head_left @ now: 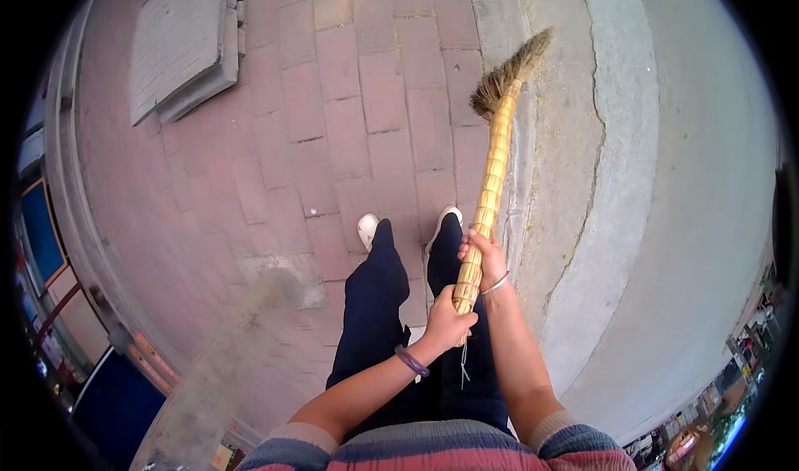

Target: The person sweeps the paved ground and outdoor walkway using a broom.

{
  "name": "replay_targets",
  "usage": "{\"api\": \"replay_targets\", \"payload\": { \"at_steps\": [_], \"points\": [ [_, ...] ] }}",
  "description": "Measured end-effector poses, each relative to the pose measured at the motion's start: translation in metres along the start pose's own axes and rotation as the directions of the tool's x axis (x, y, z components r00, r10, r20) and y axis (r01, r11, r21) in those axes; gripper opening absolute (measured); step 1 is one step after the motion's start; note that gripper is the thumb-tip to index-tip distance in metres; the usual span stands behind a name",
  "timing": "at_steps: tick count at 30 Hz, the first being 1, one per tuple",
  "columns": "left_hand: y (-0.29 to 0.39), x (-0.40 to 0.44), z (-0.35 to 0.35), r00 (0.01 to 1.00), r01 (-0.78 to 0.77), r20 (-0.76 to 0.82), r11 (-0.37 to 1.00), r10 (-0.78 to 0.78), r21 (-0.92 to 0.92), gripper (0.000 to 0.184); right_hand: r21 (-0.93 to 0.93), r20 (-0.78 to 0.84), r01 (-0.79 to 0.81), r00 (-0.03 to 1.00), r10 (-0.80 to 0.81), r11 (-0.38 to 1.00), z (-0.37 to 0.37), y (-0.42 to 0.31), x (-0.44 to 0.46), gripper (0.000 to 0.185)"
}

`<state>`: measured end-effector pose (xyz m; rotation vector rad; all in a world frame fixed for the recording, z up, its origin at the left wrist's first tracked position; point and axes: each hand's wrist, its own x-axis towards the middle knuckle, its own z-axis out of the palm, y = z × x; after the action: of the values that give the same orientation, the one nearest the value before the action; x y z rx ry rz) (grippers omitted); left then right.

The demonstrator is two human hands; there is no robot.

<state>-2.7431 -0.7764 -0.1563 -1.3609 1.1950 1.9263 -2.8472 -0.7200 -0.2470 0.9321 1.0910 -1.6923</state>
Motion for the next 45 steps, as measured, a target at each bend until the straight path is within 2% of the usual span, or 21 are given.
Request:
{"api": "replay_targets", "payload": {
  "at_steps": [2,5,7,9,11,13,14,17,19,20,23,25,27,29,30,31,33,37,40,42,45],
  "points": [
    [0.01,-0.002,-0.014,0.977,-0.041,-0.213,0.997,0.028,-0.058,0.043,-0.074,0.234,-0.17,0.955,0.183,0.983,0.047,0.016,0.017,0.024],
    [0.056,0.027,-0.048,0.916,-0.106,-0.398,0.985,0.042,-0.139,0.036,-0.307,0.392,-0.399,0.774,0.497,0.864,0.114,0.034,0.06,0.022],
    [0.065,0.066,-0.077,0.922,-0.275,-0.349,0.916,0.165,-0.292,0.026,-0.472,0.412,-0.365,0.714,0.566,0.803,0.153,0.036,0.096,0.019],
    [0.084,0.089,-0.091,0.954,-0.26,-0.24,0.9,0.182,-0.349,0.022,-0.545,0.326,-0.374,0.73,0.601,0.75,0.163,0.024,0.124,0.02],
    [0.085,0.119,-0.09,0.983,-0.167,-0.103,0.972,0.152,-0.164,0.025,-0.217,0.252,-0.419,0.848,0.465,0.882,0.142,0.001,0.132,0.02],
    [0.104,0.123,-0.078,0.991,-0.119,-0.043,0.988,0.123,0.101,0.027,0.024,0.077,-0.302,0.951,0.299,0.953,0.129,-0.03,0.12,0.018],
    [0.149,0.107,-0.089,0.998,0.025,0.066,1.0,-0.025,0.005,0.029,0.009,-0.005,-0.199,0.98,0.199,0.98,0.134,-0.04,0.118,0.015],
    [0.2,0.104,-0.141,0.957,0.093,0.287,0.976,-0.033,-0.198,0.031,0.02,-0.147,0.034,0.989,-0.03,0.999,0.181,-0.057,0.114,0.013],
    [0.209,0.091,-0.155,0.982,-0.049,0.18,0.997,0.058,-0.059,0.037,0.039,-0.055,0.023,0.998,-0.021,0.999,0.222,-0.06,0.103,0.016],
    [0.21,0.083,-0.16,0.993,-0.07,0.084,0.992,0.079,-0.105,0.038,-0.064,-0.033,-0.011,0.999,0.009,0.998,0.247,-0.06,0.099,0.019],
    [0.243,0.069,-0.179,0.955,-0.115,-0.28,0.993,0.101,-0.033,0.038,-0.278,0.173,-0.243,0.939,0.297,0.929,0.318,-0.047,0.122,0.02],
    [0.219,0.12,-0.199,0.879,-0.224,-0.436,0.974,0.193,-0.021,0.028,-0.458,0.225,-0.308,0.867,0.444,0.834,0.361,-0.035,0.16,0.019],
    [0.278,0.14,-0.222,0.914,-0.313,-0.37,0.873,0.168,-0.375,0.022,-0.553,0.253,-0.302,0.827,0.502,0.776,0.397,-0.044,0.2,0.021],
    [0.319,0.168,-0.228,0.946,-0.269,-0.278,0.88,0.165,-0.391,0.019,-0.626,0.217,-0.348,0.782,0.584,0.698,0.413,-0.051,0.24,0.022],
    [0.332,0.179,-0.225,0.959,-0.243,-0.236,0.882,0.156,-0.404,0.018,-0.507,0.213,-0.399,0.801,0.559,0.764,0.405,-0.063,0.247,0.022],
    [0.312,0.209,-0.215,0.954,-0.237,-0.241,0.942,0.18,-0.237,0.022,-0.392,0.209,-0.421,0.825,0.525,0.818,0.396,-0.089,0.258,0.022],
    [0.375,0.186,-0.191,0.976,-0.145,-0.188,0.977,0.115,-0.157,0.026,-0.256,0.092,-0.372,0.909,0.406,0.892,0.384,-0.138,0.247,0.019],
    [0.436,0.188,-0.216,0.992,0.002,0.116,0.936,0.042,-0.352,0.031,-0.155,-0.035,-0.065,0.998,0.061,0.986,0.421,-0.198,0.228,0.013],
    [0.443,0.18,-0.202,0.989,-0.118,-0.113,0.953,0.09,-0.278,0.038,-0.213,0.05,-0.1,0.992,0.113,0.972,0.445,-0.21,0.229,0.016],
    [0.442,0.187,-0.192,0.943,-0.129,-0.328,0.967,0.052,-0.219,0.041,-0.324,0.159,-0.298,0.918,0.362,0.898,0.471,-0.205,0.248,0.018],
    [0.475,0.233,-0.199,0.846,-0.271,-0.533,0.867,0.007,-0.418,0.035,-0.58,0.233,-0.376,0.773,0.59,0.722,0.509,-0.19,0.308,0.016]
  ]
}}
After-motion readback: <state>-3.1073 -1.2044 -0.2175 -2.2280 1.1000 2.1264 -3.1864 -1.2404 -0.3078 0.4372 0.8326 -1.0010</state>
